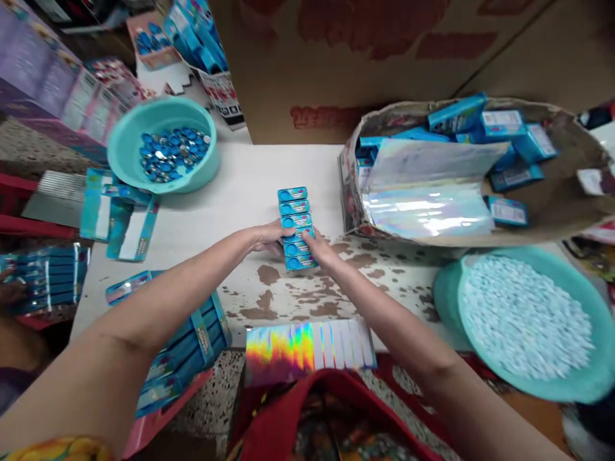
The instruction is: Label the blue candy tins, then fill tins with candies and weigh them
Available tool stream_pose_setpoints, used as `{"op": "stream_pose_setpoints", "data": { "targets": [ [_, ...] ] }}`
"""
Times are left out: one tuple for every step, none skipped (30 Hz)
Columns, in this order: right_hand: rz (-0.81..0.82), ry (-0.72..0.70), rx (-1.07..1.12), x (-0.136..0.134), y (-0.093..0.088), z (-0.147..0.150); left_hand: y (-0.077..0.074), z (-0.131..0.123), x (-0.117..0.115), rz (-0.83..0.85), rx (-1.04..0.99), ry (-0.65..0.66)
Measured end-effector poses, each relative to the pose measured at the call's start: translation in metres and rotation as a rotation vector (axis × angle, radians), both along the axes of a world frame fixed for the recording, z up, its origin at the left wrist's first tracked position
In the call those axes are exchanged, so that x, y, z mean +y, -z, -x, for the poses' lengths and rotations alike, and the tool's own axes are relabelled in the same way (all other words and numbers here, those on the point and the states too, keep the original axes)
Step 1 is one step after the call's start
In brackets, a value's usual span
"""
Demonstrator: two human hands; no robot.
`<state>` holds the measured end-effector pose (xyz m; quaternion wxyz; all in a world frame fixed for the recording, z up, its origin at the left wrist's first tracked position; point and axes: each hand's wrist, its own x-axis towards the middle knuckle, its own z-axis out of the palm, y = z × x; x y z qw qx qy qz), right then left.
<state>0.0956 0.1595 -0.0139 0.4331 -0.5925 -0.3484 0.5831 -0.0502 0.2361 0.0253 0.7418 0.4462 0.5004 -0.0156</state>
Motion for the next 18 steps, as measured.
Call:
{"op": "stream_pose_setpoints", "data": {
  "targets": [
    [0.019, -0.019, 0.048, -0.010, -0.002, -0.014, 0.000, -0.016, -0.008, -0.032, -0.013, 0.004],
    [0.052, -0.031, 0.078, -0.021, -0.006, -0.027, -0.003, -0.028, -0.015, -0.080, -0.001, -0.002],
    [0.098, -0.028, 0.065, -0.033, -0.014, -0.038, -0.009, -0.035, -0.022, -0.149, 0.040, -0.009],
    [0.145, -0.009, -0.004, -0.046, -0.024, -0.047, -0.017, -0.036, -0.030, -0.240, 0.110, -0.010],
    [0.186, 0.001, -0.105, -0.061, -0.036, -0.055, -0.028, -0.032, -0.040, -0.343, 0.194, 0.006],
    [0.205, 0.004, -0.233, -0.078, -0.048, -0.062, -0.040, -0.024, -0.052, -0.447, 0.268, 0.044],
    [0.166, -0.033, -0.336, -0.096, -0.059, -0.068, -0.053, -0.013, -0.068, -0.544, 0.328, 0.109],
    [0.083, -0.143, -0.413, -0.116, -0.068, -0.074, -0.065, -0.001, -0.087, -0.600, 0.325, 0.216],
    [-0.012, -0.268, -0.499, -0.134, -0.072, -0.080, -0.075, 0.011, -0.108, -0.627, 0.300, 0.337],
    [-0.075, -0.374, -0.588, -0.151, -0.073, -0.084, -0.082, 0.021, -0.129, -0.636, 0.296, 0.457],
    [-0.086, -0.508, -0.622, -0.165, -0.071, -0.086, -0.086, 0.028, -0.148, -0.613, 0.325, 0.562],
    [-0.061, -0.618, -0.630, -0.174, -0.066, -0.088, -0.086, 0.034, -0.165, -0.591, 0.369, 0.611],
    [-0.029, -0.698, -0.644, -0.179, -0.061, -0.088, -0.083, 0.037, -0.176, -0.582, 0.412, 0.623],
    [-0.003, -0.752, -0.656, -0.181, -0.057, -0.088, -0.079, 0.038, -0.184, -0.584, 0.450, 0.605],
    [0.003, -0.773, -0.674, -0.178, -0.053, -0.089, -0.073, 0.039, -0.186, -0.603, 0.472, 0.571],
    [-0.016, -0.768, -0.702, -0.172, -0.052, -0.092, -0.067, 0.038, -0.185, -0.623, 0.472, 0.529],
    [-0.049, -0.754, -0.736, -0.164, -0.051, -0.095, -0.059, 0.036, -0.182, -0.632, 0.456, 0.473],
    [-0.077, -0.740, -0.777, -0.155, -0.051, -0.100, -0.051, 0.033, -0.177, -0.628, 0.413, 0.404]
  ]
}}
